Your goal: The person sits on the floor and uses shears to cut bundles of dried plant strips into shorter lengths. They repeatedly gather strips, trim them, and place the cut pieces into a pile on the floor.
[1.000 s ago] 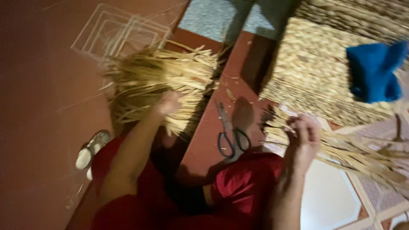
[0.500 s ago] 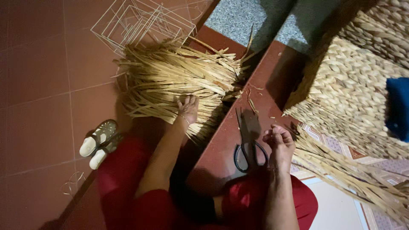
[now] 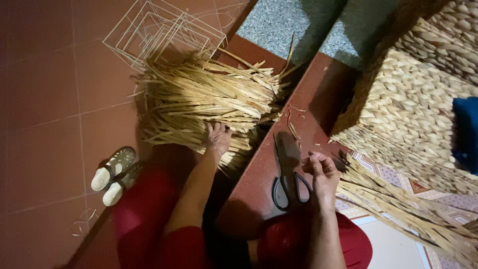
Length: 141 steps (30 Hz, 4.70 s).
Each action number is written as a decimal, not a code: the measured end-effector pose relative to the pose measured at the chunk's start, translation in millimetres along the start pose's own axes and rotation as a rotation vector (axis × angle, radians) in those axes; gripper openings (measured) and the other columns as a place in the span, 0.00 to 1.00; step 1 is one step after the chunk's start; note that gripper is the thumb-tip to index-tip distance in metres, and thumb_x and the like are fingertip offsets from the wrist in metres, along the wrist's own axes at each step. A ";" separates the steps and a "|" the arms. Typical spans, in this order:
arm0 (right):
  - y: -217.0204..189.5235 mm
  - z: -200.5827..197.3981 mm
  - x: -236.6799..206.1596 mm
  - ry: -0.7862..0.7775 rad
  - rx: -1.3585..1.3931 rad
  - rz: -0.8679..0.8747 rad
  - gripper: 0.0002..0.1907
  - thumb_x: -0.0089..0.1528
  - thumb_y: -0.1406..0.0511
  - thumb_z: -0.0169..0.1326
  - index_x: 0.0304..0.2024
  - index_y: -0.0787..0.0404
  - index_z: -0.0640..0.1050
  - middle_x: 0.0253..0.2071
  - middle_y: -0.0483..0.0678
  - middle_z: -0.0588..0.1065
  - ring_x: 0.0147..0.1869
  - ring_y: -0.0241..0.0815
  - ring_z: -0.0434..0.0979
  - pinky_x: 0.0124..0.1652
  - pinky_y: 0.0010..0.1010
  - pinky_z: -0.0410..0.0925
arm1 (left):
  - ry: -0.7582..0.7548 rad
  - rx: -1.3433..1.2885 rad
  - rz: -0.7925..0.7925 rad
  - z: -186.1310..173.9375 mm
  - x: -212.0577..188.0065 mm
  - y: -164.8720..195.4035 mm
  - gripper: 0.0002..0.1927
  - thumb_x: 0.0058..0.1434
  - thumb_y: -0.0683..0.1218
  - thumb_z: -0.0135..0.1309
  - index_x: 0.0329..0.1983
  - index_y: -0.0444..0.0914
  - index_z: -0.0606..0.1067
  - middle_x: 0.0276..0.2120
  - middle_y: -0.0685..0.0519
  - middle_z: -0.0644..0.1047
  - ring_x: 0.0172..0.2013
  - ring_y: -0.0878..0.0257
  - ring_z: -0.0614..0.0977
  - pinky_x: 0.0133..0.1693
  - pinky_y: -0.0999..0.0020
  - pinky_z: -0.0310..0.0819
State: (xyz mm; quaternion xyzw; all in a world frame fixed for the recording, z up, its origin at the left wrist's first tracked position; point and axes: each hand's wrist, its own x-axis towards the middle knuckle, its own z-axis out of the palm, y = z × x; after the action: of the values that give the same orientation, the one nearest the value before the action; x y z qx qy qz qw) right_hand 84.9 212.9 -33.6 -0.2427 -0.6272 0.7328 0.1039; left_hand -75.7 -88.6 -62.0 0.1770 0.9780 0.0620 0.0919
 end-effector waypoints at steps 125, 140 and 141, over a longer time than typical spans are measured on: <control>-5.3 50.5 -33.3 -0.145 -1.405 0.048 0.34 0.52 0.54 0.66 0.54 0.63 0.67 0.47 0.63 0.79 0.53 0.62 0.80 0.53 0.47 0.73 | -0.291 -1.644 0.144 -140.3 -91.5 70.3 0.16 0.57 0.47 0.65 0.42 0.32 0.78 0.30 0.48 0.81 0.24 0.66 0.80 0.25 0.71 0.75; 8.5 33.2 -21.0 -0.281 -0.076 -0.170 0.27 0.68 0.51 0.46 0.60 0.63 0.71 0.29 0.41 0.67 0.27 0.34 0.63 0.25 0.26 0.60 | -0.263 -1.717 -0.114 -117.4 -73.5 64.6 0.20 0.57 0.48 0.66 0.44 0.30 0.74 0.27 0.48 0.79 0.22 0.65 0.76 0.24 0.72 0.72; 0.6 34.4 -27.6 -0.295 -0.072 -0.250 0.28 0.71 0.49 0.41 0.58 0.64 0.71 0.27 0.39 0.66 0.26 0.31 0.62 0.26 0.23 0.60 | -0.248 -1.705 -0.154 -117.4 -71.8 64.8 0.19 0.57 0.47 0.67 0.43 0.31 0.74 0.27 0.49 0.80 0.22 0.66 0.77 0.24 0.72 0.72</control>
State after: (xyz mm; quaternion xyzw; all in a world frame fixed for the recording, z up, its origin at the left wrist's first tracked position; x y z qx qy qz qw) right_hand 92.0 170.3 -24.6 -0.0567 -0.6868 0.7188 0.0922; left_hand -11.6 -64.5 73.8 -0.0137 0.5897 0.7484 0.3034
